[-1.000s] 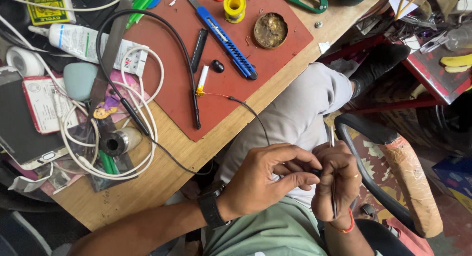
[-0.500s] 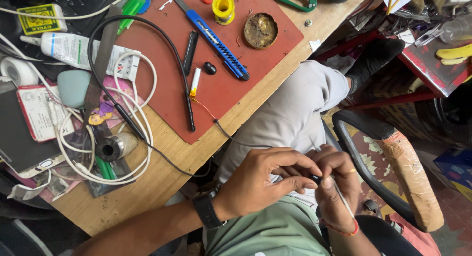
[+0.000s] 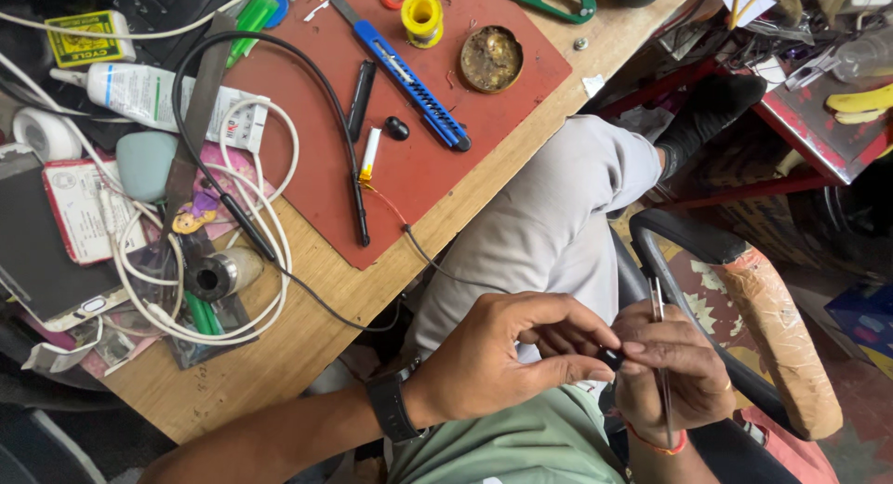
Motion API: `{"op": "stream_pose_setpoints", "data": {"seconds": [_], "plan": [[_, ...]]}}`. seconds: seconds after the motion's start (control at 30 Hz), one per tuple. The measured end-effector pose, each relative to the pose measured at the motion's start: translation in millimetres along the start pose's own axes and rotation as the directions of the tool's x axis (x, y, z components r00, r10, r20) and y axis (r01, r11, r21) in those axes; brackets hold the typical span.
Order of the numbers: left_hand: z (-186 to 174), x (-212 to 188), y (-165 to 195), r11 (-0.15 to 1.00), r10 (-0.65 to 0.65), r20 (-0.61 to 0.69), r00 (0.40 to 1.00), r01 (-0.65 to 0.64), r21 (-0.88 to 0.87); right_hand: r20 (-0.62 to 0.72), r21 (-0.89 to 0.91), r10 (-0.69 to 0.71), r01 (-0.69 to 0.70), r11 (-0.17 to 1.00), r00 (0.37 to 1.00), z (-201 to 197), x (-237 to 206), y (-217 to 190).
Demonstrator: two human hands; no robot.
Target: The person repairs a neckband Bluetooth earphone at a cluttered workbench. They open the earbud housing, pull the wire and internal components out of the cable, strip and position the wire ends, and use a soldering iron and tweezers to reattach the wiring inside the earbud before closing it.
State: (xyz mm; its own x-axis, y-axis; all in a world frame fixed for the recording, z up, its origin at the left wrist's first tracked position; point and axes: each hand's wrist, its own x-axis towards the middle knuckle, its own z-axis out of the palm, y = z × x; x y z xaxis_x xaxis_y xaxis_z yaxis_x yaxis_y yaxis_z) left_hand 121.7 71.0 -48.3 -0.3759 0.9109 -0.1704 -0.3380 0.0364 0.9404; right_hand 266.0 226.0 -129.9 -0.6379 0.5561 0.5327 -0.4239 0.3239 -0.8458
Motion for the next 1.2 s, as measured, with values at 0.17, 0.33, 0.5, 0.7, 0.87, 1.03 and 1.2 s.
{"op": "stream_pose_setpoints", "data": {"seconds": [0.17, 0.33, 0.5, 0.7, 0.87, 1.03, 1.2], "plan": [[7, 2, -16, 0.965, -0.117, -0.026, 0.993, 0.108, -0.237, 0.029, -0.134, -0.179, 0.181, 0.974, 0.983, 8, 13, 2], [8, 12, -25, 0.863, -0.201, -0.029, 0.979, 0.163, -0.479, 0.075, -0.138, -0.012, 0.022, 0.99, 0.997, 3, 21, -8], [7, 13, -19, 0.841, -0.285, -0.016, 0.958, 0.242, -0.483, 0.1, -0.035, 0.154, -0.151, 0.988, 0.983, -6, 24, -15], [9, 16, -19, 0.838, -0.302, -0.006, 0.953, 0.263, -0.478, 0.145, -0.071, 0.127, -0.117, 0.991, 0.981, -11, 33, -17], [11, 18, -22, 0.851, -0.286, -0.026, 0.958, 0.241, -0.466, 0.184, -0.185, 0.056, -0.022, 0.983, 0.981, -9, 39, -18], [10, 18, -23, 0.85, -0.26, -0.045, 0.965, 0.206, -0.485, 0.135, -0.303, -0.087, 0.125, 0.945, 0.987, 3, 38, -11], [6, 17, -26, 0.879, -0.235, -0.037, 0.971, 0.196, -0.435, 0.169, -0.27, 0.058, -0.011, 0.963, 0.984, 9, 32, -9]]}}
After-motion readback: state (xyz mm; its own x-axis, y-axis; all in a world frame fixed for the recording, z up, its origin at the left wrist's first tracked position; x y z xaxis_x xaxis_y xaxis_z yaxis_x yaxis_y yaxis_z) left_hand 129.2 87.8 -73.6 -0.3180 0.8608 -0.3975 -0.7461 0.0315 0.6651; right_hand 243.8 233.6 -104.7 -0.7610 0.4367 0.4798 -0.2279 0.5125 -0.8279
